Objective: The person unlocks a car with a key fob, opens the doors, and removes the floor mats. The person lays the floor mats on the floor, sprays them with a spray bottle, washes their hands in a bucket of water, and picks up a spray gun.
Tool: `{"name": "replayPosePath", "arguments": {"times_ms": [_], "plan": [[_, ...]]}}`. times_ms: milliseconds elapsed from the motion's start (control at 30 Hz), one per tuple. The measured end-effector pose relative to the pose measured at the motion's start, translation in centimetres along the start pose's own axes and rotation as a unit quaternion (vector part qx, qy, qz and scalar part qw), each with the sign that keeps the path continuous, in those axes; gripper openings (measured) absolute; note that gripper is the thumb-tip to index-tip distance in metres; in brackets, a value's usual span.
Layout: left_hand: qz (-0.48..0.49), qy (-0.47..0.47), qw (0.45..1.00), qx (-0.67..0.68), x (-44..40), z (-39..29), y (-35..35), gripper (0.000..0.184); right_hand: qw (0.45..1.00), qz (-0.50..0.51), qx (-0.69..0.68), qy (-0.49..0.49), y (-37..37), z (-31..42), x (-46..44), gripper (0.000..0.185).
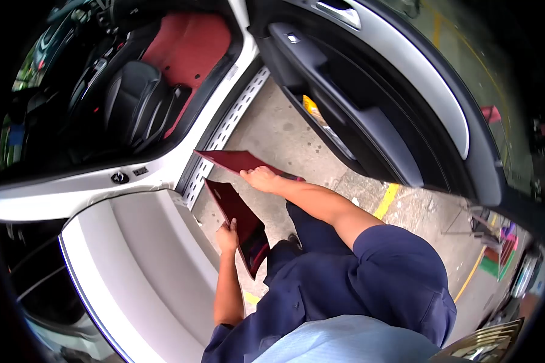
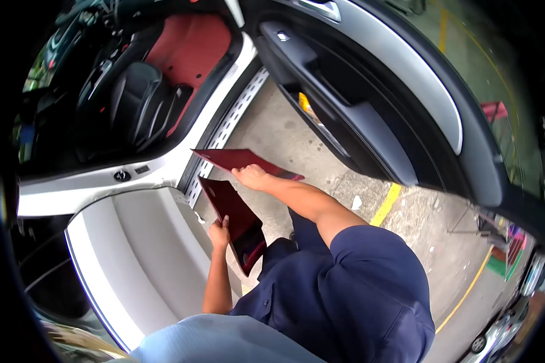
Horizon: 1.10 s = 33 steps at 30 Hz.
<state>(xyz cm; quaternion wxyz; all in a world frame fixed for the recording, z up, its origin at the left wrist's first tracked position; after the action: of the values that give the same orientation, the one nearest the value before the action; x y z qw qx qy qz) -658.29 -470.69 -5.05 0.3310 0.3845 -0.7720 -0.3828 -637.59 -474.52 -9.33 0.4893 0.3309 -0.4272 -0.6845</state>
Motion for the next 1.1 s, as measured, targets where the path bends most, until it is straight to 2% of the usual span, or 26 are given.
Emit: {"name": "replayPosePath", "arguments": {"times_ms": [33,167,233,333,467,567,667,700,767,867,900,1100], "plan": [[-0.017,-0.034,0.999,0.012,0.1,1.8,-2.3,0.04,0.999,-0.01,-0.017,-0.04,0.4,-0.3,2.8,0.015],[0.027,-0.063,0.998,0.017,3.8,-1.0,-6.3,0.042,0.989,-0.038,-0.033,-0.136,-0.5,0.2,13.1,0.018],[0.065,-0.063,0.994,0.069,8.3,-3.0,-8.2,0.041,0.988,-0.038,-0.025,-0.145,-0.2,2.0,18.5,0.018],[0.109,-0.105,0.988,0.041,15.2,-5.0,-12.2,0.041,0.988,-0.017,-0.032,-0.151,-0.7,4.6,27.4,0.019],[0.145,-0.16,0.971,0.103,25.6,-8.8,-17.7,0.041,0.968,-0.041,-0.085,-0.232,0.6,3.5,40.8,0.024],[0.209,-0.136,0.965,0.08,32.9,-11.6,-22.8,0.044,0.954,-0.071,-0.07,-0.283,3.1,1.5,50.7,0.021],[0.212,-0.133,0.951,0.18,40.6,-15.9,-27.3,0.043,0.933,-0.087,-0.054,-0.346,6.0,-1.2,60.1,0.019],[0.257,-0.077,0.939,0.217,43.6,-16.8,-28.9,0.043,0.923,-0.109,-0.068,-0.362,7.0,-2.2,63.2,0.018],[0.34,0.024,0.89,0.302,49.0,-20.6,-32.9,0.043,0.921,-0.148,-0.03,-0.359,9.8,-5.2,69.3,0.018],[0.411,-0.005,0.854,0.318,55.2,-27.7,-36.1,0.046,0.908,-0.235,-0.015,-0.346,13.9,-7.5,77.3,0.015],[0.403,0.017,0.865,0.299,57.5,-30.7,-35.6,0.047,0.903,-0.268,-0.009,-0.337,16.0,-8.6,79.6,0.015],[0.461,-0.005,0.848,0.26,62.4,-43.7,-39.5,0.041,0.911,-0.276,0.055,-0.3,24.9,-16.0,86.5,0.015]]}}
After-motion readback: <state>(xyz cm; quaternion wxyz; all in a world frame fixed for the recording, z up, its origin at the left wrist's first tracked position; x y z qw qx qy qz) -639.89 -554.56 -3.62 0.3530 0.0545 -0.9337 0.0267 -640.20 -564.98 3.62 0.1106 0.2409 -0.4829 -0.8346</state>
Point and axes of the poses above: each hand's wrist, its own x-axis away from the middle knuckle, its own y-axis out of the back of the hand, z = x × y, the point moved 8 cm from there along -x, towards the middle knuckle, and after that the axes turned 9 degrees about -z, right-handed, at the moved point
